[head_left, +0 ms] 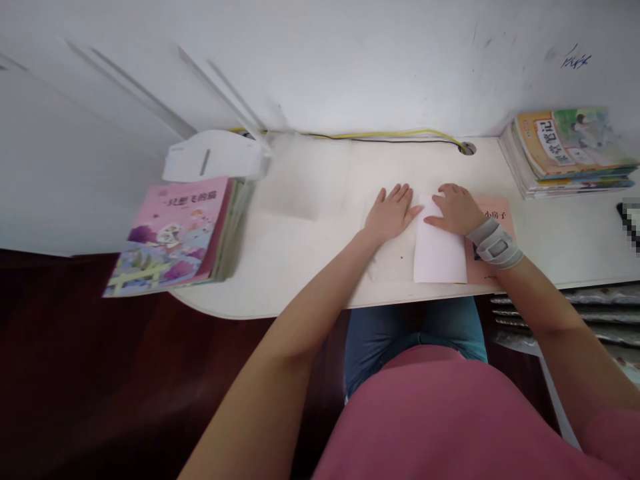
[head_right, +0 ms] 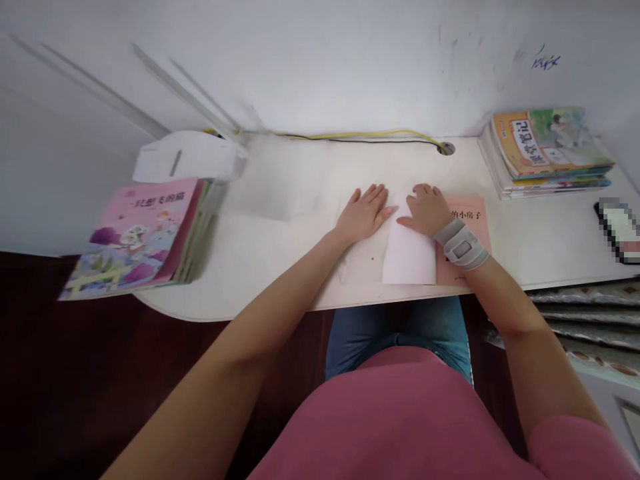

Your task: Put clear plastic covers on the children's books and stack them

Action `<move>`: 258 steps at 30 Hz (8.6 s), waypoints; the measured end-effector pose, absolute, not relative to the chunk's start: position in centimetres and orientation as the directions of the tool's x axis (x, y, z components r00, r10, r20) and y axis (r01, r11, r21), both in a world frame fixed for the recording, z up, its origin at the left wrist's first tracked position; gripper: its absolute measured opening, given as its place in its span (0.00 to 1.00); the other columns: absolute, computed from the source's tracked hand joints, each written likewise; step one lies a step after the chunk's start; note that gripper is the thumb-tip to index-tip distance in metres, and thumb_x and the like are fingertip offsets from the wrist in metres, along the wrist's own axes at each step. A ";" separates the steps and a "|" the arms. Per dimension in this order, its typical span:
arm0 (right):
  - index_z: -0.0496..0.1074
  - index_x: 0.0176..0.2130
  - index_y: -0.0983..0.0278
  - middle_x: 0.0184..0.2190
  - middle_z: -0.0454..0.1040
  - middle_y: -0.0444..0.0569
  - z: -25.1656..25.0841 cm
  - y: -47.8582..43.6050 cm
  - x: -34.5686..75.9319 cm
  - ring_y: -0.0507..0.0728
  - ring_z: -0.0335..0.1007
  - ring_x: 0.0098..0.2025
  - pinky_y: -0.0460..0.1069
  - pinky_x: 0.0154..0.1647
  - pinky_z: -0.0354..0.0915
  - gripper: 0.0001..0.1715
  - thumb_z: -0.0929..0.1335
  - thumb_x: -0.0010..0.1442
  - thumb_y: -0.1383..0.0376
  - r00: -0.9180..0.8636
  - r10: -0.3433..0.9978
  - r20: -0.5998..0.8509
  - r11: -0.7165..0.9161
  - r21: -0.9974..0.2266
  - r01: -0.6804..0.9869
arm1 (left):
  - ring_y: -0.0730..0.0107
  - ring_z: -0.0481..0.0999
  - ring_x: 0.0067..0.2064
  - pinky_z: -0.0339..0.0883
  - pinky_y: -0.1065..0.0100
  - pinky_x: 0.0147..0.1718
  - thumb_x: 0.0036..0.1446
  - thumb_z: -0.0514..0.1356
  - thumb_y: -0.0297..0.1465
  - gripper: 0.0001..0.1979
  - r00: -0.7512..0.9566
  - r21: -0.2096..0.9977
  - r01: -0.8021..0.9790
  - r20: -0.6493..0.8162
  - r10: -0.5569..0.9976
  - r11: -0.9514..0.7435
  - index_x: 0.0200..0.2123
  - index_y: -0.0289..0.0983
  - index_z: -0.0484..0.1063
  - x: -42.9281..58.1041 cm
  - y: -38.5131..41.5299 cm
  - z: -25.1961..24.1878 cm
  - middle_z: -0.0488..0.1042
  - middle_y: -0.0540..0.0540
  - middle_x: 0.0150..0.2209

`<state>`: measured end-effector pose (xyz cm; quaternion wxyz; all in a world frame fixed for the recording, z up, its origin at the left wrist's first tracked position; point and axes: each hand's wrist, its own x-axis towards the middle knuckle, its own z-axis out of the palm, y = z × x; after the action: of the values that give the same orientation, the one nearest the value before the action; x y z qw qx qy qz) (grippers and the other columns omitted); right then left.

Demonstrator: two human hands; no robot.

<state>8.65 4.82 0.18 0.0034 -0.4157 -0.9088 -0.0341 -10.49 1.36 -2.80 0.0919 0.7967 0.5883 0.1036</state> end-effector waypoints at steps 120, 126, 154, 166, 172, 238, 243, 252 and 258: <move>0.44 0.68 0.61 0.70 0.39 0.56 -3.3 1.3 13.0 0.68 0.34 0.70 0.69 0.66 0.42 0.49 0.60 0.58 0.40 -0.694 0.713 0.104 0.690 -0.280 0.667 | 0.53 0.47 0.69 0.40 0.49 0.64 0.65 0.37 0.50 0.37 0.129 0.189 0.973 0.051 0.990 -0.136 0.65 0.28 0.50 -13.8 -7.1 -3.7 0.51 0.30 0.67; 0.42 0.68 0.62 0.70 0.39 0.59 -3.5 0.7 11.9 0.68 0.34 0.70 0.69 0.65 0.41 0.49 0.58 0.59 0.40 -0.650 0.751 0.117 0.653 -0.278 0.704 | 0.51 0.47 0.69 0.40 0.48 0.64 0.64 0.37 0.51 0.38 0.135 0.177 0.974 0.035 0.990 -0.139 0.65 0.28 0.50 -13.7 -7.1 -3.5 0.49 0.30 0.67; 0.51 0.64 0.80 0.66 0.48 0.74 -3.5 -0.4 9.5 0.73 0.39 0.69 0.69 0.65 0.41 0.54 0.50 0.61 0.38 -0.640 0.755 0.144 0.655 -0.123 0.746 | 0.49 0.67 0.56 0.60 0.49 0.56 0.56 0.53 0.35 0.12 -0.271 0.500 0.849 0.127 0.954 0.174 0.29 0.35 0.72 -14.8 -8.1 -1.7 0.72 0.34 0.51; 0.45 0.68 0.63 0.64 0.59 0.57 -1.0 -0.7 11.4 0.62 0.58 0.63 0.63 0.65 0.52 0.54 0.47 0.56 0.33 -0.665 0.746 -0.004 0.046 -0.997 0.058 | 0.51 0.65 0.60 0.63 0.47 0.53 0.59 0.53 0.49 0.21 0.139 0.983 -0.125 0.150 0.979 -0.133 0.40 0.41 0.75 -10.0 -7.6 6.3 0.69 0.43 0.57; 0.63 0.59 0.58 0.56 0.71 0.52 -1.0 -2.5 15.6 0.62 0.64 0.60 0.61 0.62 0.57 0.48 0.51 0.56 0.32 -0.566 0.816 -0.121 -0.238 -0.961 -0.139 | 0.45 0.37 0.70 0.33 0.40 0.63 0.59 0.48 0.55 0.38 0.480 0.564 0.641 0.236 0.845 -0.521 0.66 0.41 0.53 -4.6 -4.8 2.4 0.44 0.39 0.70; 0.56 0.63 0.73 0.64 0.56 0.65 -0.8 -2.5 12.2 0.66 0.48 0.67 0.64 0.65 0.47 0.29 0.56 0.65 0.64 -0.446 0.849 0.283 0.511 -0.223 0.830 | 0.44 0.38 0.69 0.37 0.41 0.63 0.64 0.41 0.47 0.37 0.169 0.086 0.981 0.073 0.983 -0.176 0.66 0.25 0.48 -6.4 -6.3 -1.7 0.41 0.29 0.69; 0.57 0.63 0.71 0.65 0.56 0.62 -2.9 -2.7 11.6 0.65 0.47 0.68 0.63 0.65 0.45 0.36 0.57 0.65 0.51 -0.598 0.782 0.177 0.623 -0.214 0.752 | 0.52 0.42 0.70 0.39 0.46 0.64 0.65 0.40 0.43 0.32 0.333 0.146 0.936 -0.060 0.941 -0.322 0.68 0.33 0.47 -7.0 -4.9 -1.7 0.46 0.39 0.69; 0.73 0.46 0.69 0.46 0.75 0.62 -1.5 0.9 18.2 0.64 0.69 0.47 0.54 0.45 0.61 0.26 0.58 0.65 0.54 -0.130 0.982 0.139 0.151 -0.155 0.976 | 0.48 0.59 0.63 0.53 0.47 0.59 0.63 0.43 0.44 0.28 -0.119 0.237 0.965 0.005 0.993 0.114 0.57 0.33 0.66 -12.9 -4.9 -1.4 0.62 0.34 0.62; 0.74 0.30 0.67 0.28 0.76 0.51 -0.7 5.1 16.7 0.54 0.67 0.30 0.48 0.31 0.56 0.24 0.60 0.64 0.54 -0.186 0.982 -0.038 0.160 -0.361 0.919 | 0.57 0.74 0.43 0.64 0.60 0.43 0.60 0.48 0.43 0.20 -0.212 0.391 0.890 -0.106 0.972 0.236 0.38 0.36 0.74 -12.7 0.1 -0.4 0.76 0.40 0.42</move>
<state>16.71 5.12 -0.70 0.1027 -0.6295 -0.7547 0.1537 -12.66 0.10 -0.36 0.1662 0.6055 0.7685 0.1235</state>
